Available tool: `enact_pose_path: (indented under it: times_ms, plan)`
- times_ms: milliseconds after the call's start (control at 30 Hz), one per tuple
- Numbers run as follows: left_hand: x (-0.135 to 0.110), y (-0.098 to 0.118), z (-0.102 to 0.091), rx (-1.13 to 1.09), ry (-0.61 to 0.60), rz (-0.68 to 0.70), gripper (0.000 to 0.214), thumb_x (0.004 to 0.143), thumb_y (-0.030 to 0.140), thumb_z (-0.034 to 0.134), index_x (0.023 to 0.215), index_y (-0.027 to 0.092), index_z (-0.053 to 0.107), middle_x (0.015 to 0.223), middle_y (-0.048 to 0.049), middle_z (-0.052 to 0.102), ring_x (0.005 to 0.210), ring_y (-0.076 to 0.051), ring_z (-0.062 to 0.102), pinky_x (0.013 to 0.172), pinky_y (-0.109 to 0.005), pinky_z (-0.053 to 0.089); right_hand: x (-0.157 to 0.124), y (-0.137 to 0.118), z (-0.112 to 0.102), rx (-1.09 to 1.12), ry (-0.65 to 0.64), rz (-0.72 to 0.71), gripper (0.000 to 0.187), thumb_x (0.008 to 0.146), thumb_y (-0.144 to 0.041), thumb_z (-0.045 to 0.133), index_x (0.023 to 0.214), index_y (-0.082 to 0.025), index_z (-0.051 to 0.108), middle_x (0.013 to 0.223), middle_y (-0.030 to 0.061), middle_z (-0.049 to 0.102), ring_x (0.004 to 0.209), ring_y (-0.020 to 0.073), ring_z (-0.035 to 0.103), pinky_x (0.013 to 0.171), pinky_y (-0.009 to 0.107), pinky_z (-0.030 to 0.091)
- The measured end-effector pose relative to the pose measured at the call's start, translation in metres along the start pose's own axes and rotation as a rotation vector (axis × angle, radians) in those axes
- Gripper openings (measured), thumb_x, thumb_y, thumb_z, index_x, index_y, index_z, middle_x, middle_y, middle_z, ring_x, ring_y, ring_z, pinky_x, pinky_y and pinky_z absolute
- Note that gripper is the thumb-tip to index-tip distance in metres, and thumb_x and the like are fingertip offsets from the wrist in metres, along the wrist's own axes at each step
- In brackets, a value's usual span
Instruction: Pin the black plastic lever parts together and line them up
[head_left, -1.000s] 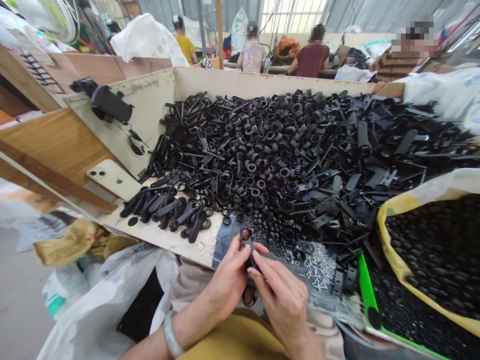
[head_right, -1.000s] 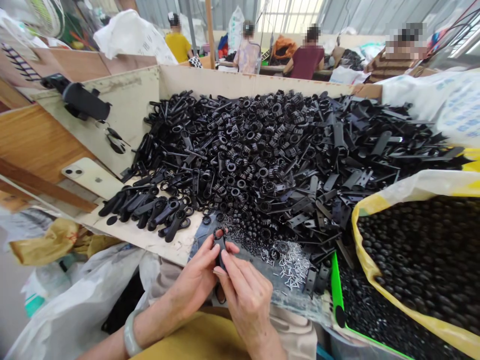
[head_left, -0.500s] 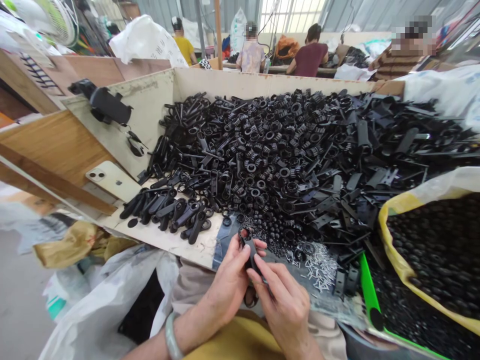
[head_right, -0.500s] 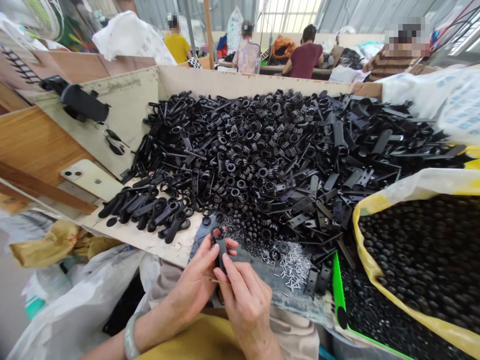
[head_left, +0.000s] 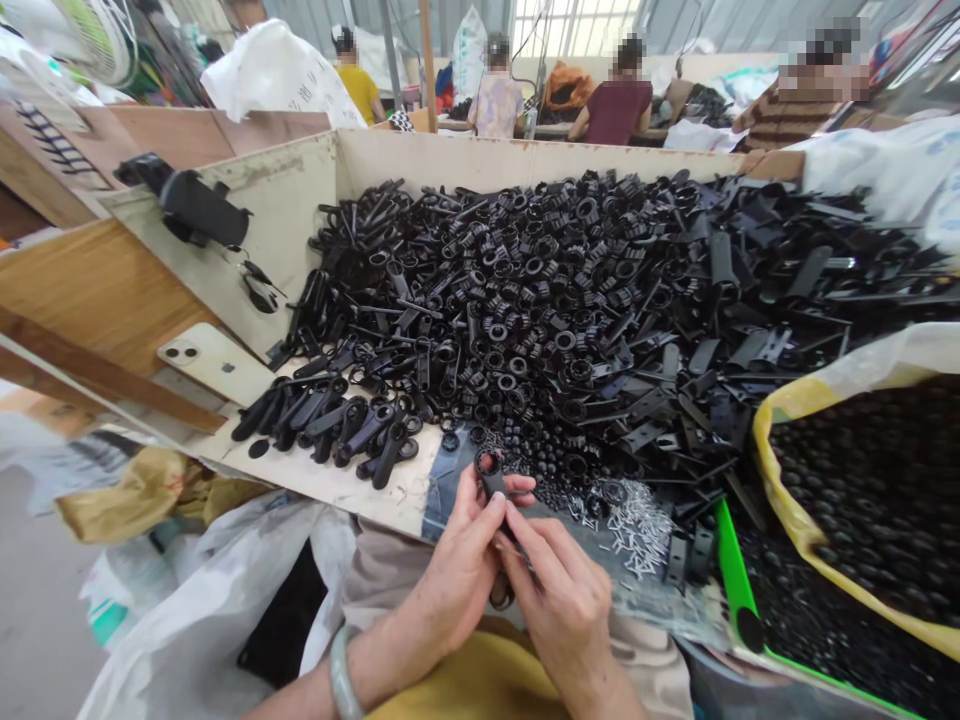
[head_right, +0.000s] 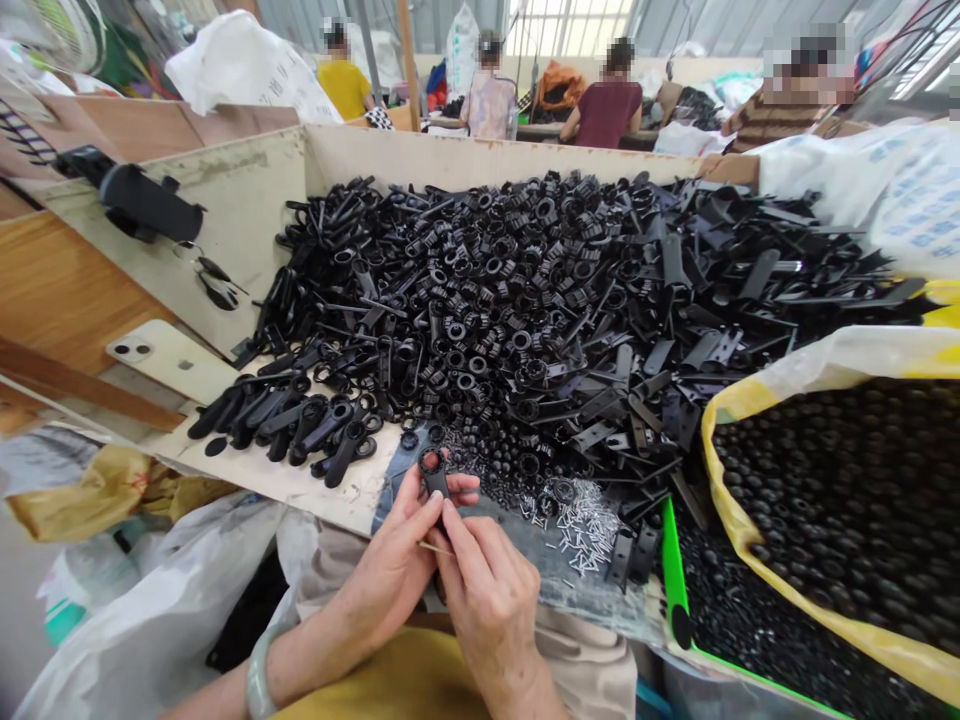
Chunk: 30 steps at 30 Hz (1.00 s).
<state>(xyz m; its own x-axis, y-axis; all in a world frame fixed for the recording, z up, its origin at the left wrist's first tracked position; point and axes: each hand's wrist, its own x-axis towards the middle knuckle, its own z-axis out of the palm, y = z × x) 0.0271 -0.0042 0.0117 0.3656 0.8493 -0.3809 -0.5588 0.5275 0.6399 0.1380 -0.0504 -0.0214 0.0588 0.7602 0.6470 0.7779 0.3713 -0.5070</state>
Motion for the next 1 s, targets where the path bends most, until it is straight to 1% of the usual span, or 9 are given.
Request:
enact_pose_path:
  times_ms: [200, 300, 433, 567, 633, 733, 833, 900, 1000]
  plan:
    - [0.007, -0.004, -0.008, 0.066, 0.037, 0.006, 0.047, 0.085, 0.038, 0.08, 0.126, 0.024, 0.062, 0.108, -0.0057, 0.075, 0.097, -0.019, 0.07, 0.09, -0.03, 0.054, 0.004, -0.001, -0.006, 0.066, -0.06, 0.073, 0.027, 0.099, -0.024, 0.065, 0.124, -0.02, 0.075, 0.097, 0.0094, 0.077, 0.085, 0.0206, 0.075, 0.075, 0.028, 0.061]
    - [0.009, -0.004, -0.017, 0.232, -0.009, 0.023, 0.054, 0.088, 0.044, 0.075, 0.135, 0.023, 0.06, 0.098, -0.0065, 0.075, 0.08, -0.018, 0.07, 0.072, -0.027, 0.057, 0.016, 0.004, -0.017, 0.246, -0.124, 0.313, 0.022, 0.099, -0.033, 0.065, 0.111, -0.022, 0.079, 0.084, 0.0052, 0.074, 0.068, 0.0167, 0.069, 0.06, 0.025, 0.057]
    - [0.004, 0.003, -0.026, 0.466, -0.173, -0.035, 0.076, 0.096, 0.05, 0.063, 0.16, 0.023, 0.035, 0.072, -0.001, 0.068, 0.049, -0.012, 0.057, 0.05, -0.023, 0.048, 0.034, 0.019, -0.022, 0.461, -0.182, 0.647, 0.033, 0.085, -0.047, 0.076, 0.102, -0.018, 0.078, 0.066, -0.0022, 0.059, 0.055, 0.0132, 0.052, 0.048, 0.023, 0.045]
    - [-0.012, 0.019, -0.027, 0.666, -0.284, -0.056, 0.079, 0.1, 0.042, 0.057, 0.167, 0.029, 0.016, 0.076, -0.0021, 0.068, 0.054, -0.013, 0.056, 0.052, -0.023, 0.048, 0.038, 0.025, -0.017, 0.78, -0.402, 0.78, 0.035, 0.083, -0.052, 0.076, 0.08, -0.018, 0.068, 0.062, -0.0054, 0.047, 0.055, 0.011, 0.041, 0.05, 0.023, 0.036]
    - [-0.02, 0.026, -0.026, 0.74, -0.293, -0.038, 0.076, 0.099, 0.037, 0.058, 0.166, 0.028, 0.022, 0.075, -0.0028, 0.069, 0.056, -0.014, 0.055, 0.058, -0.025, 0.05, 0.037, 0.022, -0.014, 0.81, -0.442, 0.8, 0.038, 0.083, -0.052, 0.075, 0.071, -0.019, 0.06, 0.061, -0.006, 0.044, 0.055, 0.0102, 0.038, 0.049, 0.022, 0.033]
    - [-0.025, 0.028, -0.025, 0.82, -0.225, 0.092, 0.068, 0.097, 0.03, 0.06, 0.161, 0.024, 0.038, 0.069, -0.0016, 0.067, 0.06, -0.016, 0.053, 0.068, -0.026, 0.049, 0.033, 0.014, -0.009, 0.717, -0.426, 0.78, 0.042, 0.085, -0.051, 0.072, 0.065, -0.021, 0.05, 0.06, -0.0064, 0.041, 0.054, 0.0097, 0.037, 0.047, 0.021, 0.032]
    - [-0.023, 0.023, -0.025, 0.827, -0.191, 0.11, 0.071, 0.097, 0.027, 0.058, 0.163, 0.022, 0.032, 0.066, 0.0003, 0.065, 0.057, -0.016, 0.052, 0.064, -0.027, 0.048, 0.029, 0.008, -0.004, 0.582, -0.334, 0.709, 0.041, 0.087, -0.046, 0.07, 0.063, -0.021, 0.048, 0.059, -0.006, 0.042, 0.054, 0.0102, 0.039, 0.047, 0.021, 0.034]
    - [-0.02, 0.022, -0.028, 0.801, -0.168, 0.11, 0.071, 0.097, 0.027, 0.059, 0.163, 0.024, 0.033, 0.082, -0.0038, 0.073, 0.064, -0.018, 0.059, 0.067, -0.029, 0.05, 0.027, 0.008, -0.005, 0.527, -0.264, 0.653, 0.039, 0.086, -0.044, 0.071, 0.062, -0.021, 0.05, 0.059, -0.0053, 0.045, 0.053, 0.0107, 0.041, 0.047, 0.021, 0.036]
    - [-0.016, 0.027, -0.034, 0.872, -0.138, 0.274, 0.042, 0.096, 0.03, 0.062, 0.137, 0.025, 0.068, 0.111, -0.0105, 0.075, 0.097, -0.026, 0.067, 0.089, -0.036, 0.052, 0.029, 0.013, -0.012, 0.494, -0.157, 0.614, 0.033, 0.085, -0.045, 0.073, 0.066, -0.022, 0.059, 0.058, -0.0035, 0.051, 0.05, 0.012, 0.045, 0.044, 0.021, 0.039]
